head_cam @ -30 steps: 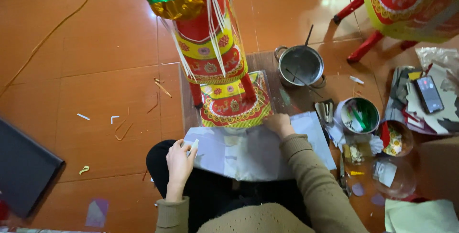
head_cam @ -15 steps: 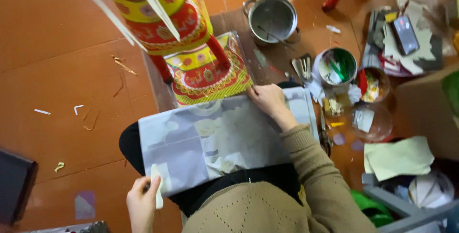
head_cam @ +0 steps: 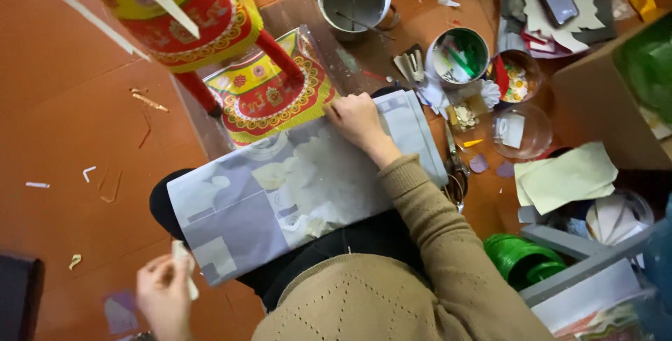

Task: Cutting and folding paper strips to assemble decorative lanterns or ornaments.

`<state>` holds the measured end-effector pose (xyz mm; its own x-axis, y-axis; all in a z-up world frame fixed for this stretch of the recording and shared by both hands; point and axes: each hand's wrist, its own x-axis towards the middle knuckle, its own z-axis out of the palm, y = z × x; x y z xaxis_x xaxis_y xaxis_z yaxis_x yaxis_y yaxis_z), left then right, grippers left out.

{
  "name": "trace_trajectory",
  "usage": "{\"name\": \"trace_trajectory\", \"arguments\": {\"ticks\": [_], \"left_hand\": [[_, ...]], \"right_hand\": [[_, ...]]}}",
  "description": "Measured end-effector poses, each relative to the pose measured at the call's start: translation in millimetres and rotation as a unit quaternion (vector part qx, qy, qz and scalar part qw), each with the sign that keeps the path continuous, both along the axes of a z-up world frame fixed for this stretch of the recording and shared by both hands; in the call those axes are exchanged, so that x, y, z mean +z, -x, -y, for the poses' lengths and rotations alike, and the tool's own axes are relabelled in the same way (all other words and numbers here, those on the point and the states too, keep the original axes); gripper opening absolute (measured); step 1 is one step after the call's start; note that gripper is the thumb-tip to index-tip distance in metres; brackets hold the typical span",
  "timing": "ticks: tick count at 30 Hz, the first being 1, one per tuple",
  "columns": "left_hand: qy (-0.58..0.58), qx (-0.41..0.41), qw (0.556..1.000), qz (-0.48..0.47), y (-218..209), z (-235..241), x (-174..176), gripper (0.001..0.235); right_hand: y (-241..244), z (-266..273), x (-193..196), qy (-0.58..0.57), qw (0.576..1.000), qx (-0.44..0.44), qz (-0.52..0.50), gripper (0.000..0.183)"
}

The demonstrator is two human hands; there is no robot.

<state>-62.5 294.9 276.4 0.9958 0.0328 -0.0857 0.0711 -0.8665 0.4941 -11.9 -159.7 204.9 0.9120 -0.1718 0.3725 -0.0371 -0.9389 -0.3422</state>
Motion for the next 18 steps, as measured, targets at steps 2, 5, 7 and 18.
{"name": "trace_trajectory", "arguments": {"ticks": [2, 5, 7, 18], "left_hand": [[0.07, -0.031, 0.994, 0.084, -21, 26, 35, 0.012], [0.141, -0.063, 0.987, 0.049, -53, 86, 61, 0.022], [0.147, -0.166, 0.971, 0.084, -88, 121, 32, 0.023], [-0.174, -0.171, 0.969, 0.047, -117, 136, -79, 0.027]], "right_hand": [[3, -1, 7, 0.0, 1.0, 0.013, -0.027, 0.027], [10, 1, 16, -0.021, 0.999, 0.034, 0.021, 0.027], [9, 3, -16, 0.018, 0.999, 0.011, 0.047, 0.025], [13, -5, -30, 0.028, 0.996, -0.007, 0.082, 0.019]]}}
